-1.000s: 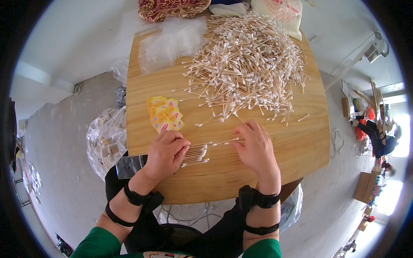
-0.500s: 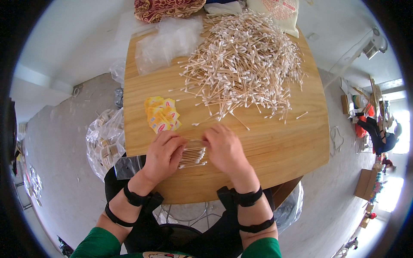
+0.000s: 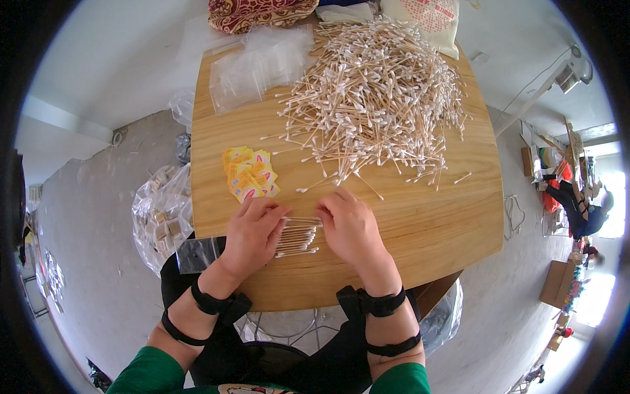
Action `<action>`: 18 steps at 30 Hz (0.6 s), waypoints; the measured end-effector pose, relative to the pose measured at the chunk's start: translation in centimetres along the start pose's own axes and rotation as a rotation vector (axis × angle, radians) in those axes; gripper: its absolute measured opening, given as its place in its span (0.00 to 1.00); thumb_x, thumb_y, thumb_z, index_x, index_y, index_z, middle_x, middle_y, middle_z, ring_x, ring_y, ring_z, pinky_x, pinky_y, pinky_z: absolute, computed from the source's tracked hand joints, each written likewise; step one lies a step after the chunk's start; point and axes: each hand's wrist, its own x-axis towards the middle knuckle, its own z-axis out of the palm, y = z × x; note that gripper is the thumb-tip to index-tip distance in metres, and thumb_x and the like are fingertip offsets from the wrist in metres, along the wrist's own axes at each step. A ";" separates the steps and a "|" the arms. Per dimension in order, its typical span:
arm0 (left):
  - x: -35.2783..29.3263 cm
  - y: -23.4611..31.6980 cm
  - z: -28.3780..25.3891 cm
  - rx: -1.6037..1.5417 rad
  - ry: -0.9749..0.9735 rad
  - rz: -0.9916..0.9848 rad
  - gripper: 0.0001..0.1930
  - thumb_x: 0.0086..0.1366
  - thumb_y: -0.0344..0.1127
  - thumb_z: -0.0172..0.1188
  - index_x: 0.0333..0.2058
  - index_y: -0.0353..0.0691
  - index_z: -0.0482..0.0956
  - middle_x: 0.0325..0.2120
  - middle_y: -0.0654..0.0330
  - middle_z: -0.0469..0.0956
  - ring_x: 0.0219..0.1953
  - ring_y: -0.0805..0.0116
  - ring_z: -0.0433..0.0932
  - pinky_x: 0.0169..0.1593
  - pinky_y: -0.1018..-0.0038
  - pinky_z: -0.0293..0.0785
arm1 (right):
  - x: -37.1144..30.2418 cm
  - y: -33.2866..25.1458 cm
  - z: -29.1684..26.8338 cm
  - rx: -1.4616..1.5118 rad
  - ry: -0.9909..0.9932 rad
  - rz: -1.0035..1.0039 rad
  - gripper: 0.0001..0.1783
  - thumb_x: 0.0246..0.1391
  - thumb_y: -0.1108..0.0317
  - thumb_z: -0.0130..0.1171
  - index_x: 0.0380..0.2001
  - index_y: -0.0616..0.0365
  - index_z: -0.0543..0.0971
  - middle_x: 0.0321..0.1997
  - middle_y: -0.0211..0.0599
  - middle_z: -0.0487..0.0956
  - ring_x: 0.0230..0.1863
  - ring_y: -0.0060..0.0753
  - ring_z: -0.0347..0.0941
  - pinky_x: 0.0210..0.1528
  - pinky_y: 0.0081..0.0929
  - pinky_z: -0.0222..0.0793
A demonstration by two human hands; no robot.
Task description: Counting cotton swabs and placing them into small individual plastic bags.
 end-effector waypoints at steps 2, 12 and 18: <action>-0.1 0.0 0.2 -0.016 -0.011 0.008 0.08 0.59 0.29 0.66 0.38 0.40 0.82 0.36 0.57 0.77 0.40 0.55 0.77 0.44 0.62 0.76 | 0.5 -0.3 -0.1 0.096 0.138 0.103 0.04 0.53 0.74 0.64 0.33 0.56 0.80 0.35 0.39 0.78 0.40 0.50 0.77 0.41 0.43 0.74; 0.0 -0.1 -0.2 -0.061 0.030 0.012 0.08 0.58 0.30 0.67 0.37 0.39 0.80 0.37 0.57 0.75 0.40 0.54 0.76 0.46 0.61 0.74 | 0.9 -0.2 1.4 -0.044 0.156 0.036 0.03 0.53 0.73 0.64 0.32 0.56 0.80 0.35 0.39 0.78 0.40 0.49 0.77 0.41 0.43 0.73; 0.1 -0.1 -0.2 -0.003 0.030 -0.020 0.08 0.58 0.30 0.67 0.37 0.40 0.81 0.37 0.59 0.75 0.41 0.54 0.76 0.47 0.60 0.75 | 0.6 -0.6 1.0 0.217 0.093 0.067 0.03 0.53 0.76 0.63 0.33 0.59 0.82 0.34 0.40 0.79 0.37 0.49 0.79 0.38 0.39 0.75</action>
